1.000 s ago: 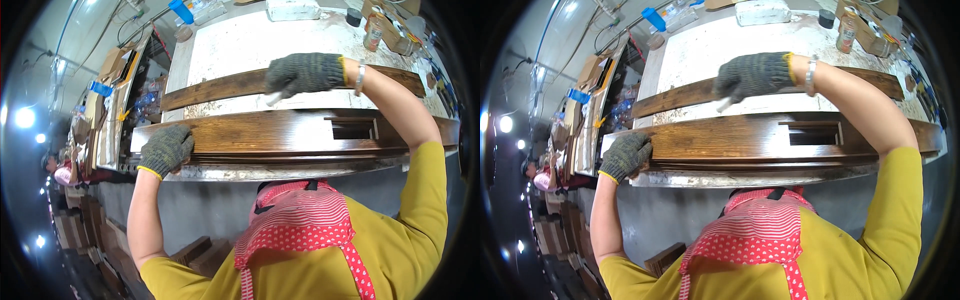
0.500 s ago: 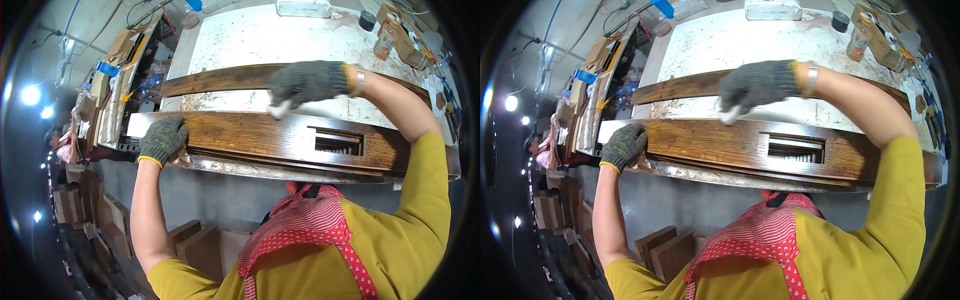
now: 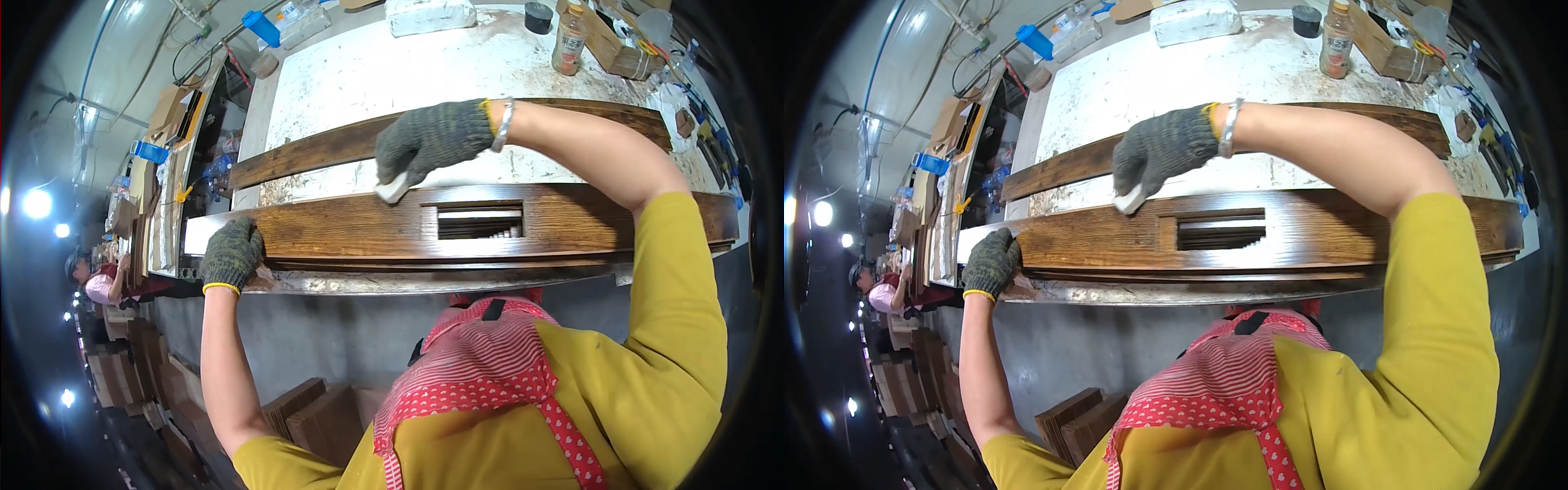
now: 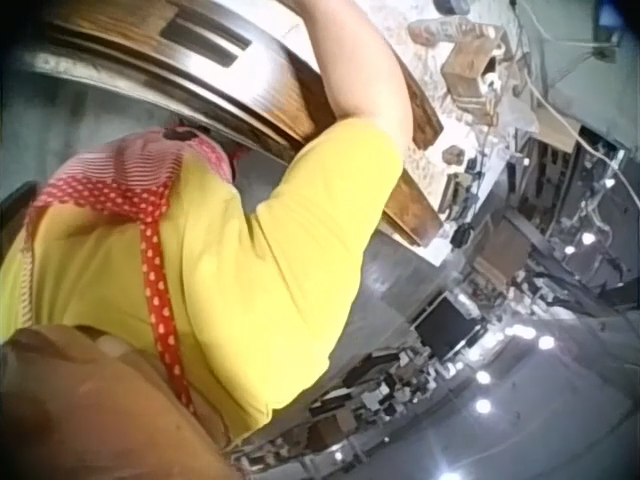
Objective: The person polishes several long wooden boards by hand using a cloth and small blocks. The person wipes the top and sides of each board in a stack and handles them one by one.
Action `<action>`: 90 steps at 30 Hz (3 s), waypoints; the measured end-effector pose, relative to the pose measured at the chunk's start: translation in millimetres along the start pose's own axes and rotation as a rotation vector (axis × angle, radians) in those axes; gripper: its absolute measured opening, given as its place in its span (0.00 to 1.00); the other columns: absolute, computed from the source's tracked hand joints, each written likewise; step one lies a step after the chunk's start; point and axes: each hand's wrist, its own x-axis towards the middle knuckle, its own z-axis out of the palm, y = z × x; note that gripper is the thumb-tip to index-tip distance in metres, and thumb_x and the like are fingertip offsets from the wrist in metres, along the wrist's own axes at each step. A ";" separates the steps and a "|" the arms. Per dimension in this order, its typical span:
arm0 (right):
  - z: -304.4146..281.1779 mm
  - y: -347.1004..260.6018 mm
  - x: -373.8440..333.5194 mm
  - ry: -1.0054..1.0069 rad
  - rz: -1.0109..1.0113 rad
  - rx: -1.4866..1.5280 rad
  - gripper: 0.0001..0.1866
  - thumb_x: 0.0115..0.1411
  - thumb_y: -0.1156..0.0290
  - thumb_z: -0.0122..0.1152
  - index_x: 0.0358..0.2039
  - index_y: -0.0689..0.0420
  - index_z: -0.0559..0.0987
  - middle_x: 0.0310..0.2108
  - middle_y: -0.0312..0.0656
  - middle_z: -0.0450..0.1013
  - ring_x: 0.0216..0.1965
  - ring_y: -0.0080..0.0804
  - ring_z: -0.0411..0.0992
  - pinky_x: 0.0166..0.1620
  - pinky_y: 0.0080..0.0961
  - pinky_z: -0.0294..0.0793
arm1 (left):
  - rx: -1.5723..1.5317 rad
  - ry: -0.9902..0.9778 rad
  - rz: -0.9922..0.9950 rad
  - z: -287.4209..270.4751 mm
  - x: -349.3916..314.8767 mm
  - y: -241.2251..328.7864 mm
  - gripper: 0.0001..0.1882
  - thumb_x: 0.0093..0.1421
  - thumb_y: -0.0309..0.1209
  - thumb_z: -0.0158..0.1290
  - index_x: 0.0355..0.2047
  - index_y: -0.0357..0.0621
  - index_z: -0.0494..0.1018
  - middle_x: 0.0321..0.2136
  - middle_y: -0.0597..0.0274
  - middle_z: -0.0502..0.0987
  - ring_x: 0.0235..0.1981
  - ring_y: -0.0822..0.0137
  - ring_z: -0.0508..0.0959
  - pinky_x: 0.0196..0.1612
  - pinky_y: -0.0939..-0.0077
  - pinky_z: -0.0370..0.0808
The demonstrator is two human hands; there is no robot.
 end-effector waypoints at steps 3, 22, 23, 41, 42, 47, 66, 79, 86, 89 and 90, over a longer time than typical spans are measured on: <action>-12.0 3.8 -51.4 -0.059 0.055 0.043 0.14 0.54 0.76 0.65 0.42 0.56 0.81 0.40 0.41 0.76 0.45 0.34 0.75 0.52 0.32 0.77 | 0.016 0.050 -0.045 2.6 -12.3 15.2 0.14 0.62 0.40 0.48 0.40 0.44 0.74 0.39 0.46 0.78 0.43 0.46 0.77 0.47 0.54 0.73; -29.3 9.9 -158.9 -0.009 -0.087 -0.076 0.14 0.55 0.72 0.65 0.44 0.56 0.82 0.41 0.42 0.78 0.44 0.33 0.76 0.50 0.31 0.76 | -0.281 0.021 -0.003 -31.4 -48.6 156.7 0.16 0.62 0.42 0.48 0.39 0.42 0.74 0.38 0.43 0.77 0.42 0.43 0.76 0.47 0.54 0.71; -34.7 -1.1 -182.0 0.011 -0.063 -0.124 0.15 0.55 0.72 0.65 0.44 0.56 0.82 0.41 0.43 0.78 0.44 0.33 0.76 0.50 0.31 0.76 | -0.294 0.072 0.042 -26.8 -45.6 155.8 0.16 0.62 0.41 0.47 0.38 0.40 0.73 0.35 0.41 0.77 0.41 0.41 0.76 0.45 0.53 0.71; -38.3 0.3 -228.2 -0.009 0.056 -0.052 0.16 0.56 0.72 0.65 0.46 0.56 0.81 0.44 0.43 0.76 0.47 0.34 0.75 0.53 0.30 0.76 | -0.436 0.329 0.134 -41.1 -89.2 211.1 0.11 0.60 0.36 0.54 0.37 0.42 0.76 0.35 0.47 0.78 0.38 0.44 0.77 0.43 0.54 0.73; -40.6 -0.3 -243.8 -0.026 0.011 -0.097 0.16 0.55 0.72 0.66 0.45 0.55 0.81 0.44 0.42 0.77 0.46 0.34 0.75 0.53 0.30 0.76 | -0.405 0.395 0.206 -47.9 -108.5 226.7 0.11 0.60 0.36 0.55 0.37 0.41 0.76 0.35 0.46 0.78 0.38 0.45 0.77 0.43 0.54 0.73; -71.5 -8.0 -358.4 -0.079 0.162 -0.023 0.15 0.55 0.70 0.66 0.44 0.55 0.82 0.41 0.40 0.78 0.43 0.31 0.76 0.51 0.26 0.76 | -0.299 0.528 0.453 -67.1 -121.7 330.0 0.13 0.60 0.39 0.54 0.38 0.42 0.76 0.37 0.49 0.77 0.40 0.47 0.77 0.45 0.56 0.72; -81.1 39.2 -381.9 -0.125 -0.114 0.116 0.15 0.55 0.77 0.64 0.45 0.58 0.79 0.43 0.39 0.75 0.45 0.33 0.74 0.52 0.28 0.75 | -0.397 0.068 -0.124 -82.3 -115.8 404.8 0.14 0.62 0.40 0.49 0.37 0.41 0.74 0.39 0.44 0.76 0.44 0.43 0.75 0.48 0.54 0.70; -124.5 22.6 -559.1 -0.120 0.181 0.151 0.15 0.55 0.69 0.67 0.44 0.55 0.82 0.40 0.41 0.77 0.43 0.32 0.75 0.50 0.26 0.76 | -0.234 0.035 -0.062 -75.3 -116.8 392.3 0.17 0.64 0.42 0.46 0.37 0.40 0.72 0.37 0.39 0.76 0.43 0.40 0.74 0.45 0.52 0.70; -100.9 42.5 -495.8 -0.104 -0.063 0.204 0.17 0.53 0.75 0.66 0.45 0.59 0.81 0.41 0.42 0.77 0.45 0.31 0.74 0.51 0.28 0.73 | -0.345 0.103 -0.115 -70.0 -112.6 398.8 0.14 0.62 0.38 0.49 0.36 0.38 0.71 0.34 0.41 0.76 0.39 0.42 0.74 0.43 0.56 0.70; -105.9 49.7 -530.8 -0.090 -0.064 0.215 0.18 0.52 0.77 0.65 0.46 0.59 0.81 0.43 0.41 0.78 0.44 0.30 0.76 0.51 0.28 0.75 | -0.404 0.047 -0.163 -73.8 -111.1 397.7 0.14 0.62 0.40 0.48 0.36 0.40 0.70 0.35 0.38 0.75 0.40 0.36 0.74 0.43 0.52 0.69; -107.5 51.7 -549.5 -0.058 -0.058 0.201 0.19 0.51 0.77 0.66 0.46 0.59 0.81 0.43 0.41 0.78 0.45 0.30 0.76 0.51 0.27 0.75 | -0.382 0.046 -0.143 -72.9 -106.3 398.0 0.15 0.61 0.40 0.47 0.36 0.40 0.70 0.35 0.38 0.74 0.40 0.36 0.73 0.43 0.52 0.69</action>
